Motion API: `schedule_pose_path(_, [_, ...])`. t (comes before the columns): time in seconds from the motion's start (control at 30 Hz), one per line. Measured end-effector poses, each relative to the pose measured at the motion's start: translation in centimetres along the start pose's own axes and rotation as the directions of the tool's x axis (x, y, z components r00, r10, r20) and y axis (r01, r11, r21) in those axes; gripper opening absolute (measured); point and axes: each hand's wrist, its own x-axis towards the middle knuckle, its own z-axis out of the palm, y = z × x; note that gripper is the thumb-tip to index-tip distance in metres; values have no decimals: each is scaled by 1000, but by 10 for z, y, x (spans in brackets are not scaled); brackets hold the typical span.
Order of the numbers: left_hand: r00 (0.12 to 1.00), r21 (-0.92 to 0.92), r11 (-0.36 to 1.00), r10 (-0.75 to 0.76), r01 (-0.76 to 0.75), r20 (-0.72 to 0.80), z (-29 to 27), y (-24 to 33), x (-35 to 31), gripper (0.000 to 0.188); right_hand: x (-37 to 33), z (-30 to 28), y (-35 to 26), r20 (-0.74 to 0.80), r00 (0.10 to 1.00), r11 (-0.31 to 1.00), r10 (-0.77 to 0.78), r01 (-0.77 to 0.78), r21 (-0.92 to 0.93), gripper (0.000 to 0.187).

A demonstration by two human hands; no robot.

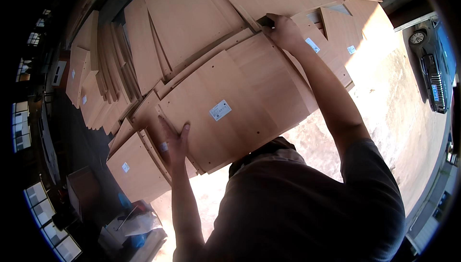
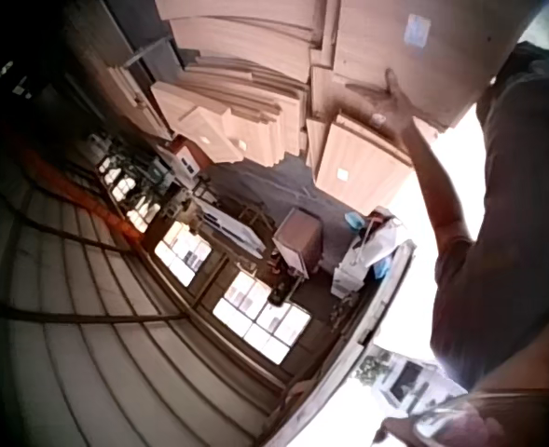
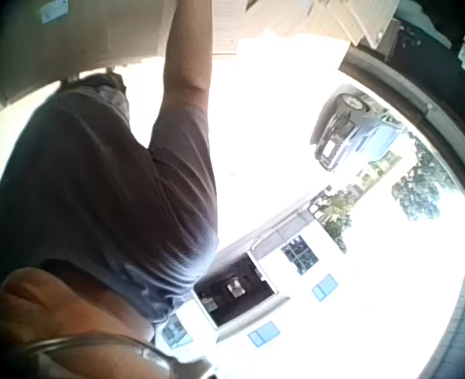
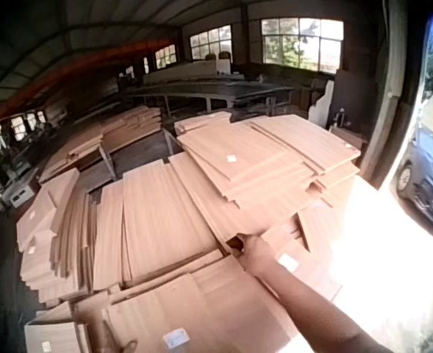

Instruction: The person picks up small wooden panels from a CNC machine and stacks them on a table. They use a white strap to bundle a small stack of panels together. The person then moves to a large pile of panels near the workshop entrance and uses a small black tool to scrape or clean the edges of the panels.

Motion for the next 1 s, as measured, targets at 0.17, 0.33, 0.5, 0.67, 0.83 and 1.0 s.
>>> schedule_pose_path(0.17, [998, 375, 924, -65, 70, -26, 17, 36, 13, 94, -146, 15, 20, 58, 982, 980, -179, 172, 99, 53])
schedule_pose_path(0.33, [994, 181, 981, -56, 73, -96, 36, 45, 8, 92, -268, 25, -3, 228, 973, 990, -32, -1, 142, 57])
schedule_pose_path(0.5, [994, 147, 988, -35, 49, -101, 37, 36, 10, 93, -276, 25, -15, 244, 961, 988, 131, -146, 41, 54])
schedule_pose_path(0.67, [991, -25, 997, -81, 79, -110, 39, 32, 10, 94, -204, 36, -14, 198, 980, 999, -33, 29, 22, 53])
schedule_pose_path(0.83, [994, 82, 996, -6, 15, -109, 38, 31, 11, 90, -68, 44, -45, 251, 966, 995, -68, 85, -60, 47])
schedule_pose_path(1.0, [1000, -99, 995, -18, 20, 24, 21, 14, -42, 84, 11, 39, -21, 397, 822, 912, -408, 389, 131, 53])
